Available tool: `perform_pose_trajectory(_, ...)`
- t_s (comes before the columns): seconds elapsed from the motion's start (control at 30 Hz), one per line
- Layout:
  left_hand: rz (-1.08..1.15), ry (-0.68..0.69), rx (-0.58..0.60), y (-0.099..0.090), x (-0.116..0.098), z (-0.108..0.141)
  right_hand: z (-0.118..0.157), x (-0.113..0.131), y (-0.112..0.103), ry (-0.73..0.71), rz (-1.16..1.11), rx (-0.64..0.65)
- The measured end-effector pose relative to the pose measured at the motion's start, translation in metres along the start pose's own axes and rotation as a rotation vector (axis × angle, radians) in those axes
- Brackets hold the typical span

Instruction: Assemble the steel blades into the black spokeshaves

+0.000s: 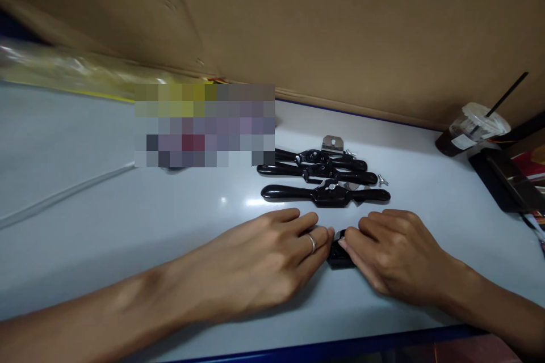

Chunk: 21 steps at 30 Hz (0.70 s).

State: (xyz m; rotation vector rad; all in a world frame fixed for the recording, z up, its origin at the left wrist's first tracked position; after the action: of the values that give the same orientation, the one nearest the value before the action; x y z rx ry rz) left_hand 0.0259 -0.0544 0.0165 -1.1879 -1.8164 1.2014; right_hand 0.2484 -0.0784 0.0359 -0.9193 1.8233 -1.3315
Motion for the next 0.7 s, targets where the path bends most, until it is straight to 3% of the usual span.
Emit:
perform_pose_trajectory(0.5,0.047,-0.045,0.000,-0.001,-0.006,-0.003,-0.004,0.013,0.006,0.205,-0.104,0.067)
perform_pose_trajectory(0.63,0.020,-0.044,0.004,0.001,-0.003,-0.001,0.000,-0.009,0.001,0.216,-0.241,-0.017)
perform_pose_trajectory(0.7,-0.013,-0.022,0.020,0.001,0.001,-0.001,0.005,-0.029,-0.007,0.315,-0.180,-0.086)
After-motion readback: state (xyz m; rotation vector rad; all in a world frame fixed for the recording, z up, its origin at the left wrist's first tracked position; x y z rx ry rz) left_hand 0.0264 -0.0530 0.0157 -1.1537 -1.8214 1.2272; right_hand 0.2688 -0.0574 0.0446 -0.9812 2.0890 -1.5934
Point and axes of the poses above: each hand's wrist, its own z-axis away from the middle knuckle, its own y-axis out of the palm, x = y × z, the point moved 1 cm from there along -z, towards the middle knuckle, and after that the axes turned 9 degrees about -y, right-handed, at the moved point
